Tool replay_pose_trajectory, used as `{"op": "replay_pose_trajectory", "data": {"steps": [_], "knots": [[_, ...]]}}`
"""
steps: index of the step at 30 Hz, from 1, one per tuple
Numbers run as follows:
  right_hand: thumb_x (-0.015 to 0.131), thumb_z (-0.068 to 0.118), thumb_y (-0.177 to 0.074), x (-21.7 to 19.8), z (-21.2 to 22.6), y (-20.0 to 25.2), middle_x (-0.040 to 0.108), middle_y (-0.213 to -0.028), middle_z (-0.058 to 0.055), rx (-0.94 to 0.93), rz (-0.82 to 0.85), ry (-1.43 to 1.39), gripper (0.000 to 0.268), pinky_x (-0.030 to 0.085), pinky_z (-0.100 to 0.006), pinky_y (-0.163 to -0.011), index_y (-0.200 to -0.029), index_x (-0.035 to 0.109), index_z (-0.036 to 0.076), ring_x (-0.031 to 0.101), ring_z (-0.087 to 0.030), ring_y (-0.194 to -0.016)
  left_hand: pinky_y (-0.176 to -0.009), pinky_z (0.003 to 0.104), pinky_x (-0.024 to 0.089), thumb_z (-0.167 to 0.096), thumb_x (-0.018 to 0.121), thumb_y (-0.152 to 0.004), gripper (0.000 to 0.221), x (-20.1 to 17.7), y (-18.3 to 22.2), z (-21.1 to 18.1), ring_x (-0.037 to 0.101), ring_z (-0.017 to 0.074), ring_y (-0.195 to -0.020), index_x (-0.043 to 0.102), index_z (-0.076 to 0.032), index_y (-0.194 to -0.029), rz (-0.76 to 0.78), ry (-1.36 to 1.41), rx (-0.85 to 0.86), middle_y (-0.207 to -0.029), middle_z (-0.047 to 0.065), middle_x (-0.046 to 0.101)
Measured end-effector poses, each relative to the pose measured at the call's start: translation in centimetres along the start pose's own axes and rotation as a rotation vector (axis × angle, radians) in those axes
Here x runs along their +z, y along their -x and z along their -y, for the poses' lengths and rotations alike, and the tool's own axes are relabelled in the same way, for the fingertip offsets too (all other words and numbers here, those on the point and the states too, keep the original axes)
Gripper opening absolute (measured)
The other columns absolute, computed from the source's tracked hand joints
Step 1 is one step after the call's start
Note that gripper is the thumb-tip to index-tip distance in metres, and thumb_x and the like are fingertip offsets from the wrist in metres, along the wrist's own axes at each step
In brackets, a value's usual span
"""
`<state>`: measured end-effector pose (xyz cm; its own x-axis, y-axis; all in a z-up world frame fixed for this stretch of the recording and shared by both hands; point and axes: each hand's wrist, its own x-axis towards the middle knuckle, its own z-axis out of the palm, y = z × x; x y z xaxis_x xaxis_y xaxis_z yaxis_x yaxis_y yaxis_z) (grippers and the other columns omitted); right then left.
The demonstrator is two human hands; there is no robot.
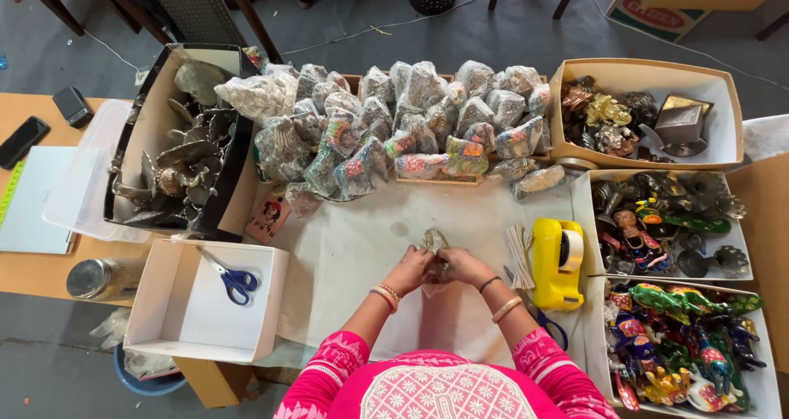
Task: The person wraps small decorative figurines in bubble wrap at a table. They pick up bubble wrap, place a figurine on it, and fold the wrap around the item. The wrapped items are placed into a pile on the table.
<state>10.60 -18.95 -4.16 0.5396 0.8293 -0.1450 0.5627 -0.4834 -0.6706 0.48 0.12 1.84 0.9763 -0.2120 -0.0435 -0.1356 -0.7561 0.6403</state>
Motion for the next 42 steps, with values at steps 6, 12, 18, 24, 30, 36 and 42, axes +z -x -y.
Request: {"op": "replay_pose_trajectory", "data": {"steps": [6,12,18,24,30,36,42], "knots": [[0.081,0.015,-0.066,-3.2,2.4,-0.8,0.073,-0.094,-0.018,0.022,0.154,-0.095,0.033,0.055,-0.045,-0.078,-0.095,0.068,0.004,0.068,-0.039,-0.088,-0.095,0.048,0.051,-0.016,0.072,-0.086,0.032,0.5,-0.5,0.7,0.055,0.0418,-0.104,0.062,-0.006,-0.115,0.066,-0.022,-0.016,-0.111,0.016,0.065],[0.077,0.012,-0.082,-1.8,2.7,1.5,0.074,-0.107,-0.016,-0.107,-0.078,-0.447,0.041,0.058,-0.043,-0.082,-0.118,0.059,0.006,0.071,-0.034,-0.092,-0.093,0.051,0.049,-0.018,0.075,-0.083,0.033,1.7,-0.2,2.3,0.055,0.045,-0.102,0.065,-0.008,-0.112,0.034,0.083,-0.034,-0.114,0.018,0.065],[0.078,0.011,-0.081,-1.8,4.6,6.1,0.061,-0.121,-0.013,0.019,-0.37,-0.369,0.052,0.056,-0.04,-0.098,-0.129,0.058,0.01,0.065,-0.031,-0.109,-0.091,0.05,0.05,-0.018,0.077,-0.081,0.029,-1.1,0.1,-0.4,0.054,0.0427,-0.101,0.065,-0.008,-0.105,0.039,0.148,-0.122,-0.112,0.013,0.066],[0.09,0.034,-0.051,-3.6,11.6,8.7,0.051,-0.124,-0.014,-0.205,-0.596,0.292,0.071,0.041,-0.055,-0.101,-0.115,0.065,0.018,0.047,-0.044,-0.121,-0.09,0.049,0.051,-0.017,0.076,-0.081,0.029,-0.9,0.2,-0.4,0.053,0.0407,-0.101,0.065,-0.008,-0.106,0.045,0.151,-0.141,-0.11,0.012,0.066],[0.077,0.015,-0.08,0.7,9.9,6.9,0.055,-0.117,-0.009,-0.155,-0.641,0.289,0.016,0.048,-0.046,-0.106,-0.093,0.067,0.016,0.056,-0.032,-0.122,-0.091,0.05,0.05,-0.023,0.078,-0.082,0.032,-0.9,0.3,-0.5,0.052,0.0417,-0.102,0.066,-0.008,-0.108,0.028,0.141,-0.133,-0.111,0.014,0.065],[0.069,0.002,-0.082,-1.0,10.8,6.2,0.059,-0.108,-0.014,-0.015,-0.601,0.094,0.011,0.052,-0.044,-0.091,-0.091,0.063,0.004,0.061,-0.035,-0.103,-0.087,0.052,0.048,-0.026,0.087,-0.067,0.061,-5.4,1.1,-4.3,0.049,0.0455,-0.099,0.061,-0.003,-0.117,0.135,0.058,-0.047,-0.119,0.019,0.058],[0.064,-0.004,-0.08,-1.1,10.1,5.7,0.057,-0.111,-0.017,0.058,-0.582,-0.078,0.03,0.052,-0.043,-0.095,-0.109,0.058,0.004,0.06,-0.037,-0.109,-0.087,0.047,0.052,-0.01,0.075,-0.084,0.032,-0.5,1.9,-1.9,0.056,0.0393,-0.097,0.059,-0.003,-0.111,-0.107,-0.135,0.064,-0.11,0.016,0.06]]}}
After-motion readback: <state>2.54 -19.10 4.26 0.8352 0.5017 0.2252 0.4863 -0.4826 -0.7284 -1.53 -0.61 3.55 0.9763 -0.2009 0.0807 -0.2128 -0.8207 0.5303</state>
